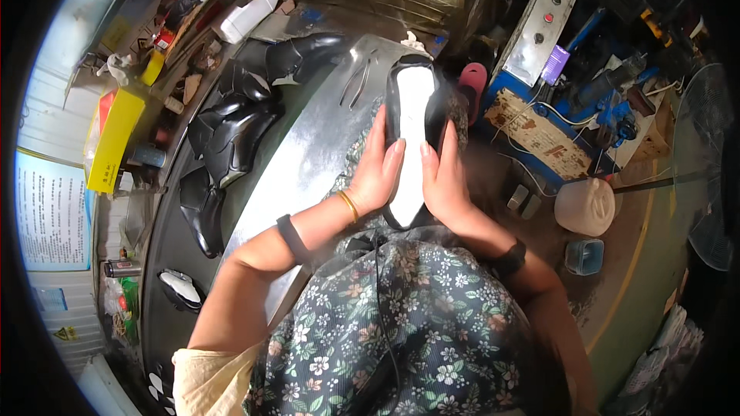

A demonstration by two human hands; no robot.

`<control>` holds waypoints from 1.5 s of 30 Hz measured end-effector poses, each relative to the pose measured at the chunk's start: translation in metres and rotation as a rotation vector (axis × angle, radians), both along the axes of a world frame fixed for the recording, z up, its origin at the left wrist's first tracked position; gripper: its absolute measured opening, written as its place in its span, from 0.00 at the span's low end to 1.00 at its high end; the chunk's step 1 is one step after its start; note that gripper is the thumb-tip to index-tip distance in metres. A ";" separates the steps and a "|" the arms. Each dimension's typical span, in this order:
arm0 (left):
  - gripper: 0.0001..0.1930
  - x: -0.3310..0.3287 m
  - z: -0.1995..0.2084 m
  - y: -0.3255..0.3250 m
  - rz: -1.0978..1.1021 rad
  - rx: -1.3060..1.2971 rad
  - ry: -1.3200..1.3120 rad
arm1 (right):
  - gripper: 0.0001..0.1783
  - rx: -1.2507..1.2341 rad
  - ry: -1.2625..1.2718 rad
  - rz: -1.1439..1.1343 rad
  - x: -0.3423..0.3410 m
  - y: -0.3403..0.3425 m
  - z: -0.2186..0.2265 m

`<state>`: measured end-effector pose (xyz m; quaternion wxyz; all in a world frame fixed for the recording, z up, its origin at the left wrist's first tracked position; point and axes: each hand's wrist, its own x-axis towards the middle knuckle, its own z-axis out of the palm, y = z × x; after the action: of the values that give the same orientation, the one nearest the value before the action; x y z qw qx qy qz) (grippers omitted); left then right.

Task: The worker is seen applying adhesive to the soles and uppers of black dress shoes using a specialized application machine and checking the bond.

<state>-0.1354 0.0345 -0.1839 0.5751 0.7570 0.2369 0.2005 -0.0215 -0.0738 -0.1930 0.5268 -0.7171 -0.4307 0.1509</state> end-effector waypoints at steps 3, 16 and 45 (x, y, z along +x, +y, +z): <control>0.36 0.014 -0.009 0.010 0.052 -0.180 -0.306 | 0.35 0.025 0.021 0.061 0.002 -0.016 0.007; 0.18 0.066 0.030 0.052 -0.014 0.009 -0.244 | 0.23 0.301 0.581 0.362 0.085 0.059 0.035; 0.42 0.061 0.088 -0.004 -0.872 0.456 -0.391 | 0.48 -0.020 1.007 0.392 0.136 -0.052 0.089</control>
<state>-0.0740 0.0306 -0.0961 0.4591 0.8397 -0.2612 0.1264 0.1146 -0.1258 -0.1040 0.6232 -0.4672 -0.2493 0.5755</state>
